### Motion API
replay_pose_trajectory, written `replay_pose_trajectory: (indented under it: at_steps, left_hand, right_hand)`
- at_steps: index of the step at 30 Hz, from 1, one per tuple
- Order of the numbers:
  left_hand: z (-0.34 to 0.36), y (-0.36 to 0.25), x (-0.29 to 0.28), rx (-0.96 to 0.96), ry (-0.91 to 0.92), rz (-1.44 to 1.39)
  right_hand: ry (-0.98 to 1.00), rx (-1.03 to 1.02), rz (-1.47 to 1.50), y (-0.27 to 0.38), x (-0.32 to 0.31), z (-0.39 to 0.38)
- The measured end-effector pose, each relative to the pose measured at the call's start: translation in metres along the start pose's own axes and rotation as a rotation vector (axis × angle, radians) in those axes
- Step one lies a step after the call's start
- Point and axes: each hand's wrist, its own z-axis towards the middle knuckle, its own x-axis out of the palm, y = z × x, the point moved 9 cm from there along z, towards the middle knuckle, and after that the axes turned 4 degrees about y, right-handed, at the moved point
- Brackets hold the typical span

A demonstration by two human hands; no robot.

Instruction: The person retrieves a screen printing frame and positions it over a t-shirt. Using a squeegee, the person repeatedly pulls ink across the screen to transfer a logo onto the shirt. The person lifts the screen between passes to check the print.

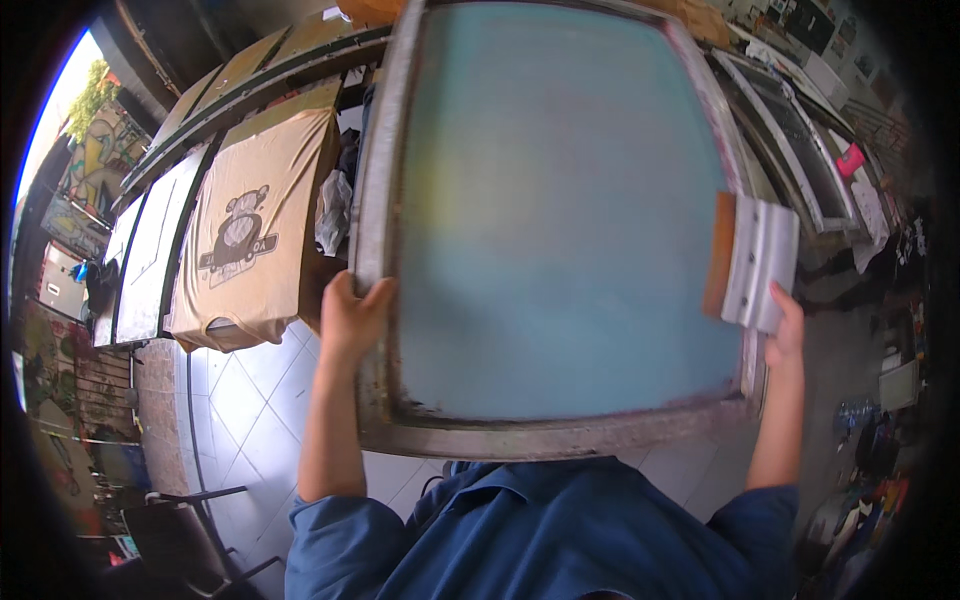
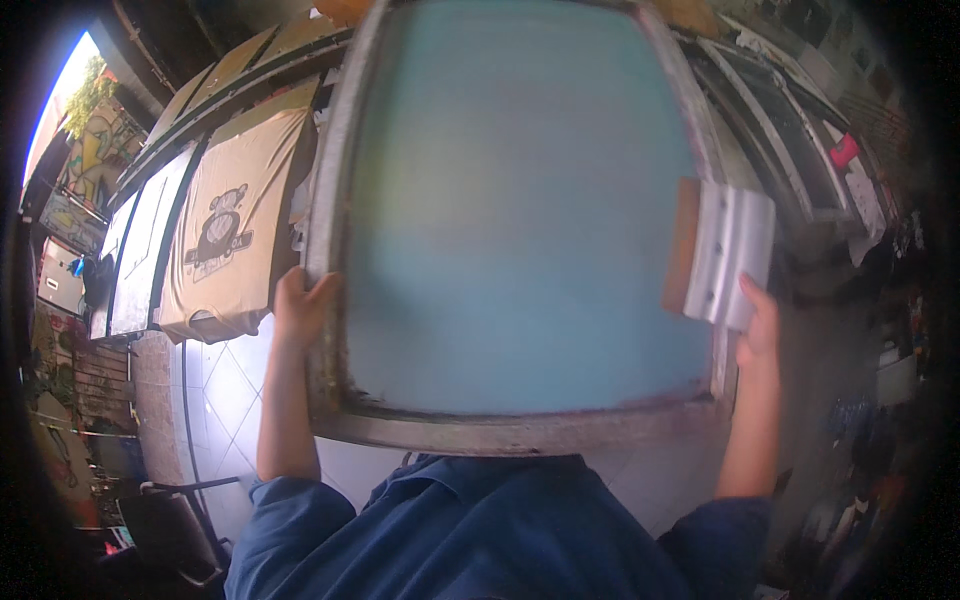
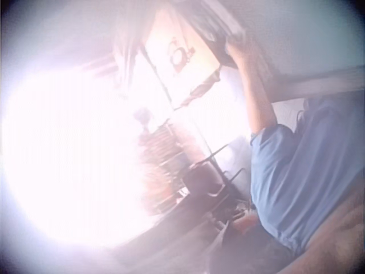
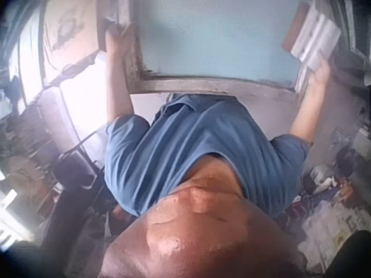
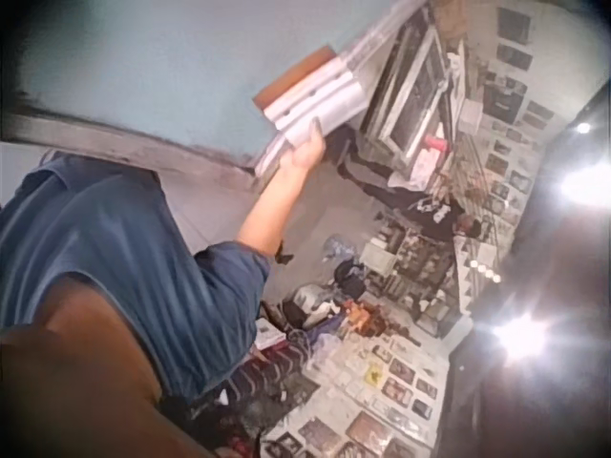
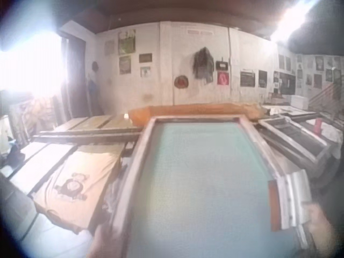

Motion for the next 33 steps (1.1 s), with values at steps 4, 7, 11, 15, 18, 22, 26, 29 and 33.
replay_pose_trajectory:
  at_steps: [4,7,11,15,18,22,26,29,33]
  left_hand:
    - [0.016,0.055,-0.029,-0.189,0.046,0.105]
    - [0.027,0.083,-0.038,-0.235,0.034,-0.009]
    - [0.029,0.105,-0.045,-0.280,0.037,0.035]
    - [0.031,0.110,-0.045,-0.319,0.042,0.076]
    - [0.033,0.117,-0.043,-0.320,0.039,0.057]
    - [0.037,0.130,-0.035,-0.314,0.040,-0.067]
    - [0.046,0.136,-0.032,-0.290,0.037,-0.028]
    - [0.047,0.133,-0.028,-0.297,0.033,-0.038]
    - [0.051,0.129,-0.025,-0.323,0.032,-0.017]
  right_hand:
    - [0.062,0.090,-0.041,-0.023,0.063,0.027]
    - [0.109,0.116,-0.067,-0.033,0.100,0.041]
    - [0.103,0.160,-0.116,-0.051,0.121,0.054]
    - [0.140,0.164,-0.139,-0.058,0.136,0.061]
    - [0.154,0.174,-0.135,-0.060,0.142,0.062]
    - [0.190,0.159,-0.119,-0.060,0.151,0.063]
    - [0.135,0.182,-0.146,-0.065,0.148,0.070]
    - [0.160,0.194,-0.141,-0.068,0.147,0.072]
    - [0.165,0.224,-0.136,-0.065,0.154,0.072]
